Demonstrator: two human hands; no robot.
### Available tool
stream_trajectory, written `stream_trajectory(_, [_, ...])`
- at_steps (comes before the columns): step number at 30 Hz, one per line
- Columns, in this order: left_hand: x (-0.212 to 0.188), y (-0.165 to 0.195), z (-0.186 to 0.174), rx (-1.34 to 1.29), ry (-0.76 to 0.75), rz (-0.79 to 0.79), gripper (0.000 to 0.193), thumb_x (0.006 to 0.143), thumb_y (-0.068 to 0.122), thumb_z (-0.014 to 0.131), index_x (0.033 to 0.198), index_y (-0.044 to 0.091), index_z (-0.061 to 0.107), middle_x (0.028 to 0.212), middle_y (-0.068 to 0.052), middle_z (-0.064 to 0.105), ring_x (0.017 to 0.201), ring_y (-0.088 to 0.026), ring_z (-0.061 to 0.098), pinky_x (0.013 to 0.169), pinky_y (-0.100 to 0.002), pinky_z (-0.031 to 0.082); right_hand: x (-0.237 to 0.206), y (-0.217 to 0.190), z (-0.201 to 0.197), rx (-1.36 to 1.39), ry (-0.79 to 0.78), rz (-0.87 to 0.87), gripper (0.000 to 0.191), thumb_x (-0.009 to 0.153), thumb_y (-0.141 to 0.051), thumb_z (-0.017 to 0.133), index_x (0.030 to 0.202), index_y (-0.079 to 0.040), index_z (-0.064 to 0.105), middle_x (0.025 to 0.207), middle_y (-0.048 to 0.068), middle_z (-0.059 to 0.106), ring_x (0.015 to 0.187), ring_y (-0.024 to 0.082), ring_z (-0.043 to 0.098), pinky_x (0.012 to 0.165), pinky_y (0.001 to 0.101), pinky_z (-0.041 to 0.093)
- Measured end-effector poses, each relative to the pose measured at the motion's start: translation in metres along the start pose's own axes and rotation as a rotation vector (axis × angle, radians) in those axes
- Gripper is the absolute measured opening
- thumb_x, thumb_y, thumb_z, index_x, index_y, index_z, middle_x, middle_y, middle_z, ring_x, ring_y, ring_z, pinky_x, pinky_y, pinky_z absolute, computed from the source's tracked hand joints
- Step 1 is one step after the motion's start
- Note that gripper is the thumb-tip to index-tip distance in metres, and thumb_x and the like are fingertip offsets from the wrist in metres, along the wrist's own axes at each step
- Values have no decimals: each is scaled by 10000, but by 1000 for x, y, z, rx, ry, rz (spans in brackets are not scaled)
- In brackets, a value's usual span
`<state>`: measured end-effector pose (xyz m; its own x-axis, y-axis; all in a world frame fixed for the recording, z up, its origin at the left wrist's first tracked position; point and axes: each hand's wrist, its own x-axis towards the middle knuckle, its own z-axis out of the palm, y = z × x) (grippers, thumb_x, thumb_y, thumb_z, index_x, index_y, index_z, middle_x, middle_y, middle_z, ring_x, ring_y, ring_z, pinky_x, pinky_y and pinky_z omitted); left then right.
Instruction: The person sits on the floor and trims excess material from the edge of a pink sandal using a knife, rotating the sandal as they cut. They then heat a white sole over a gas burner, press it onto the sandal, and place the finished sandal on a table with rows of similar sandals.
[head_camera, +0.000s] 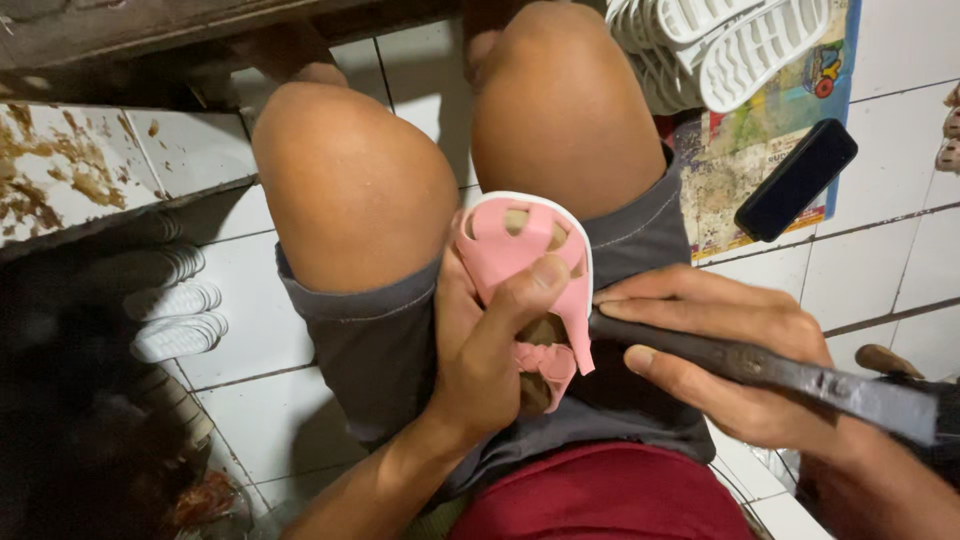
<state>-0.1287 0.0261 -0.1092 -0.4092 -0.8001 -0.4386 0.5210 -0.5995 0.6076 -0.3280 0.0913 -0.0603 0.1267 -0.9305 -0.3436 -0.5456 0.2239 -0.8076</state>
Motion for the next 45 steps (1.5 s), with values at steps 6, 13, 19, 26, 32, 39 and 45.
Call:
stream_trajectory(6, [2,8,-5,-58,-20,-94,368,948,161,632,1217,-33,472,1023,-144,621,742,-154,642,572,-256,549,17,-11,-1,115,15,25,300,816,-51,704,1100,10,776,1132,156,792,989,240,741,829,297,614])
stream_trajectory(13, [4,8,-3,21,-22,-67,397,982,147,630,1271,-57,450,1102,-163,596,884,-149,636,754,-286,563,19,-2,-6,180,19,67,298,811,-55,719,1093,15,788,1091,162,792,958,243,749,821,304,631])
stream_trajectory(19, [4,13,1,-50,-77,-131,414,972,207,633,1240,-16,408,1019,-183,598,721,-210,660,616,-321,581,6,6,-1,422,160,91,316,821,-24,675,1104,85,763,1181,257,771,1083,319,756,961,353,588])
stream_trajectory(26, [2,14,2,160,-69,-127,413,965,222,653,1247,-18,469,1122,-125,612,970,-150,617,850,-294,548,27,4,-24,438,124,74,299,861,-20,656,1136,63,739,1208,241,743,1072,292,767,915,343,641])
stream_trajectory(32, [4,11,-1,128,28,-194,389,960,205,679,1216,-16,487,1064,-113,617,917,-143,623,806,-286,538,48,-1,-37,33,-30,-106,278,858,-80,707,1123,-10,750,1131,149,773,971,223,743,783,289,641])
stream_trajectory(39, [6,9,-5,-56,36,-279,368,949,199,658,1188,-2,465,994,-128,617,793,-170,637,675,-312,549,44,-17,-26,-25,-7,-158,279,865,-78,680,1127,4,730,1152,156,747,1024,247,770,876,324,609])
stream_trajectory(45, [7,7,0,156,41,-113,361,957,197,635,1199,-5,460,1049,-125,597,856,-145,641,739,-280,564,32,-19,-15,-74,52,-27,324,857,-79,701,1169,10,713,1172,156,734,1018,244,766,857,311,589])
